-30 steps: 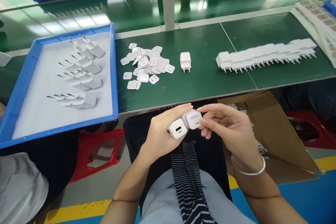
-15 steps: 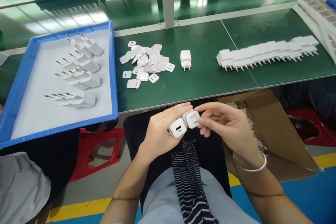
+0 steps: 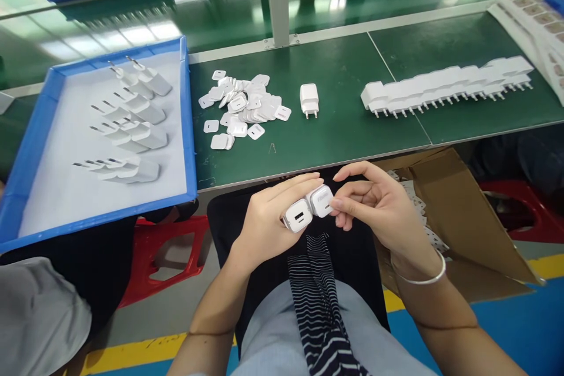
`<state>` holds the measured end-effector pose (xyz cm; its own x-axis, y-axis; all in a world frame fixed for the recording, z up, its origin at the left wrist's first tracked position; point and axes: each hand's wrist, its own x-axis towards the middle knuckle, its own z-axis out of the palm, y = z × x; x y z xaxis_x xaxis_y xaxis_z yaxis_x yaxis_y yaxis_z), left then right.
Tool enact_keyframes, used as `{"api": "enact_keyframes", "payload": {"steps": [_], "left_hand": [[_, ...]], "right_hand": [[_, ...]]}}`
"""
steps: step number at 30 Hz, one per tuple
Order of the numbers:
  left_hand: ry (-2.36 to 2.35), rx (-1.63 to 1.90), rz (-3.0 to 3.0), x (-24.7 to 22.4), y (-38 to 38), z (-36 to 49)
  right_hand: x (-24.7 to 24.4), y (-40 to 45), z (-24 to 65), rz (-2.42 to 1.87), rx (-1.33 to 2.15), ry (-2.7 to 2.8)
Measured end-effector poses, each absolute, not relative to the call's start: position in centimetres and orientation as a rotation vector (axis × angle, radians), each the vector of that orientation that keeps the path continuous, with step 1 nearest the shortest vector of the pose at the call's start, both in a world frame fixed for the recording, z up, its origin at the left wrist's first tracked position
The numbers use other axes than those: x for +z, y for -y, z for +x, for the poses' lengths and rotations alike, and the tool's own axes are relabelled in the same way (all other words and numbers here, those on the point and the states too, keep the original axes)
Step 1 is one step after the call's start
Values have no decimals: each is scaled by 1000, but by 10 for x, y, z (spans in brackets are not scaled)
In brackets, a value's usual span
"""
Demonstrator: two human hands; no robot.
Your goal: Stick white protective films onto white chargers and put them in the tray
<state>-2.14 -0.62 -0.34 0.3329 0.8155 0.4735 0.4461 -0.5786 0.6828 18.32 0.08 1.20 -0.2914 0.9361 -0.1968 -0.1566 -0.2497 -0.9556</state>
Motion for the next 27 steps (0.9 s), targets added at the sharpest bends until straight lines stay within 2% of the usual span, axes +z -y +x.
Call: {"api": "enact_keyframes", "payload": {"steps": [27], "left_hand": [[-1234,1122,2103,-8,8,-17]], "right_hand": [[6,-5,176,-1176,1605,1209]]}}
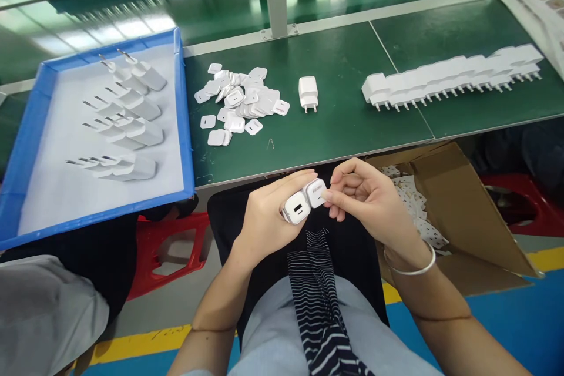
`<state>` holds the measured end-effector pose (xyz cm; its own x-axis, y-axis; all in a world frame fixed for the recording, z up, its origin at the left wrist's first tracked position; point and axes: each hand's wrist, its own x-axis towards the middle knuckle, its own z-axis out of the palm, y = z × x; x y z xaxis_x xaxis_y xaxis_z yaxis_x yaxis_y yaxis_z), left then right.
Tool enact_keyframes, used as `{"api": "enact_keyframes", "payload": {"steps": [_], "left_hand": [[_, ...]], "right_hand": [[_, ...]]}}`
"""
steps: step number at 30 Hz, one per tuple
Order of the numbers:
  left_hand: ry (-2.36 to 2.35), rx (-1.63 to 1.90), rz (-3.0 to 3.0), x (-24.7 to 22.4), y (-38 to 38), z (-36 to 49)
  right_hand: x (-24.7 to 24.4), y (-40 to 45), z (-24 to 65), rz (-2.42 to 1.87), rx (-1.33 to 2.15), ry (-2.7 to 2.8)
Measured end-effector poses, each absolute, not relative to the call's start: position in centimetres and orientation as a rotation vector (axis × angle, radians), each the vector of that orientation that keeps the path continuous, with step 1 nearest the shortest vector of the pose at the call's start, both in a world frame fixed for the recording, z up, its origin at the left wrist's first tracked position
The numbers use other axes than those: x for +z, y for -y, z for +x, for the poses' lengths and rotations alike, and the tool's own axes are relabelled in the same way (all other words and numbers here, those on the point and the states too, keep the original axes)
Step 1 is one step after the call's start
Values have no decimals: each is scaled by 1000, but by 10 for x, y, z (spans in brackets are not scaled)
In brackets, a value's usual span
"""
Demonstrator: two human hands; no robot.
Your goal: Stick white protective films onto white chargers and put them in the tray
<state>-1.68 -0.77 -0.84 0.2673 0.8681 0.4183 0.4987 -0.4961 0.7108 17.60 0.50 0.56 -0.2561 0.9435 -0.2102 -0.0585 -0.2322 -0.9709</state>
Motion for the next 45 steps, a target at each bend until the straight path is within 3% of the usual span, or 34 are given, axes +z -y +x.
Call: {"api": "enact_keyframes", "payload": {"steps": [9,17,23,31,36,45], "left_hand": [[-1268,1149,1791,-5,8,-14],[-1104,1251,1467,-11,6,-13],[-1109,1250,1449,-23,12,-31],[-1125,1306,1487,-33,32,-55],[-1116,1339,1468,-34,33,-62],[-1062,1316,1254,-44,14,-57]], "right_hand": [[0,-10,178,-1205,1612,1256],[-17,-9,166,-891,1653,1219],[-12,-47,155,-1091,1278,1469],[-2,-132,95,-1669,404,2146],[-6,-150,81,-1809,320,2258],[-6,-132,104,-1610,370,2051]]}}
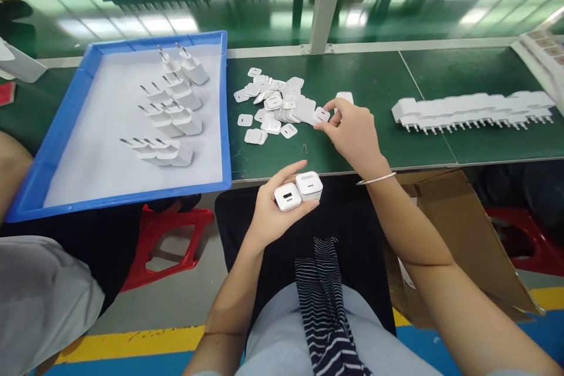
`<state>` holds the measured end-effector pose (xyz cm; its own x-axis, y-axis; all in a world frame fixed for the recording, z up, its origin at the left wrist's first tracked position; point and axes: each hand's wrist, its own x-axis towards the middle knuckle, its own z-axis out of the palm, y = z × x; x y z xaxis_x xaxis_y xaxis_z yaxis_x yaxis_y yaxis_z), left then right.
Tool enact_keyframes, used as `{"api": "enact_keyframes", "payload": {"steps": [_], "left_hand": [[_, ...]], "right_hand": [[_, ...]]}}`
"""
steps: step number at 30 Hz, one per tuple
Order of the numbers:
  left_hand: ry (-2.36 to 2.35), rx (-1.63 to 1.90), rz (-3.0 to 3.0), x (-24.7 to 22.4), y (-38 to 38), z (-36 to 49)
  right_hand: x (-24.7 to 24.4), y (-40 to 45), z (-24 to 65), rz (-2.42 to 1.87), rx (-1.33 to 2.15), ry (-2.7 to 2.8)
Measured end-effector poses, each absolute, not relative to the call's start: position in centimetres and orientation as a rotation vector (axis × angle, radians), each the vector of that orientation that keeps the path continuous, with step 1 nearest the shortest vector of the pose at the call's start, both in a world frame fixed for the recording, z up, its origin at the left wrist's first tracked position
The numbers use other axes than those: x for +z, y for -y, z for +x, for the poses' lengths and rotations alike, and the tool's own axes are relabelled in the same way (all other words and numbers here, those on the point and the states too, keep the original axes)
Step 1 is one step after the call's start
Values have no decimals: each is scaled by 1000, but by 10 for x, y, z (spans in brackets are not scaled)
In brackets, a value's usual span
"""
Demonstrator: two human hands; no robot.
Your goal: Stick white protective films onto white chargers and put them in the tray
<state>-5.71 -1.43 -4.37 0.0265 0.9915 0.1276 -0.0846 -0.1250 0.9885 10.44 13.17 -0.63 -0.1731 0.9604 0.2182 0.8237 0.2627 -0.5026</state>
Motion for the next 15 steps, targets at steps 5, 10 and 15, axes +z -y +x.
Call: {"api": "enact_keyframes", "payload": {"steps": [5,10,15], "left_hand": [[-927,1345,1212,-44,-1,-54],[-870,1310,1142,-38,-5,-47],[-1017,1255,1396,-27,-3,-48]], "right_hand": [[3,-93,116,-1307,411,2020],[5,-58,131,-1131,420,2098],[20,-50,154,-1079,624,2309]]}}
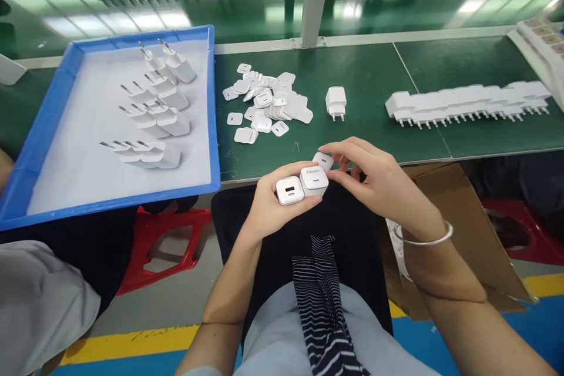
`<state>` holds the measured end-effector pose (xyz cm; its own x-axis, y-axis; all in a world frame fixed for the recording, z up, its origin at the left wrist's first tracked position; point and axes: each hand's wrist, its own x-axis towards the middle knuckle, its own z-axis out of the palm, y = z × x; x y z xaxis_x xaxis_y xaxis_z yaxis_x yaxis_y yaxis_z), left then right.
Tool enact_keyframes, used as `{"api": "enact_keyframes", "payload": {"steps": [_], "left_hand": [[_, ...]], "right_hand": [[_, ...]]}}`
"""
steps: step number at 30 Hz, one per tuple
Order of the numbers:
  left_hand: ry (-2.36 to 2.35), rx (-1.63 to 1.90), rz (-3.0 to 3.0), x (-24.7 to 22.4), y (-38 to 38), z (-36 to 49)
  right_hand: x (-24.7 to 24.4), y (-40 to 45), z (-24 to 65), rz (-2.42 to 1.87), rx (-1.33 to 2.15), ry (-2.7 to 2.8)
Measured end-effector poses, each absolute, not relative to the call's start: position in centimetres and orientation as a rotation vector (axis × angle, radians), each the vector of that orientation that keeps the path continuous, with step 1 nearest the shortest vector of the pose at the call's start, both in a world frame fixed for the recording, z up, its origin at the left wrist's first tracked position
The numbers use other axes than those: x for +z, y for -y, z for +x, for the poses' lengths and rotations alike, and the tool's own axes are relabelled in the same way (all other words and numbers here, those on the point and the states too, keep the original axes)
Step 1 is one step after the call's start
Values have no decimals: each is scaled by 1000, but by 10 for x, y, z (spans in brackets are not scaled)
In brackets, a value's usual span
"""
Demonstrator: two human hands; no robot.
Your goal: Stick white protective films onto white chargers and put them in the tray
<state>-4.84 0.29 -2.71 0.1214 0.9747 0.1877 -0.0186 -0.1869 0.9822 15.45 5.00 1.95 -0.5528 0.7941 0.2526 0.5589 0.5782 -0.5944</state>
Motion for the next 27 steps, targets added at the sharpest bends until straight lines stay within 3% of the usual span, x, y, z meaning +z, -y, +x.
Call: {"api": "enact_keyframes", "payload": {"steps": [6,9,14,19,27], "left_hand": [[-998,1076,1847,-14,-2,-53],[-1065,1129,1874,-14,1,-49],[-1239,1326,1754,-18,5,-37],[-1200,1410,1645,-25,2,-27],[-1110,1327,1634,-24,2,-21]], "right_hand": [[29,-56,169,-942,578,2495],[29,-54,172,-1043,589,2290],[27,-27,165,-1136,983,1527],[14,9,144,-990,1403,1246],[8,18,137,-964,1456,1247]]}}
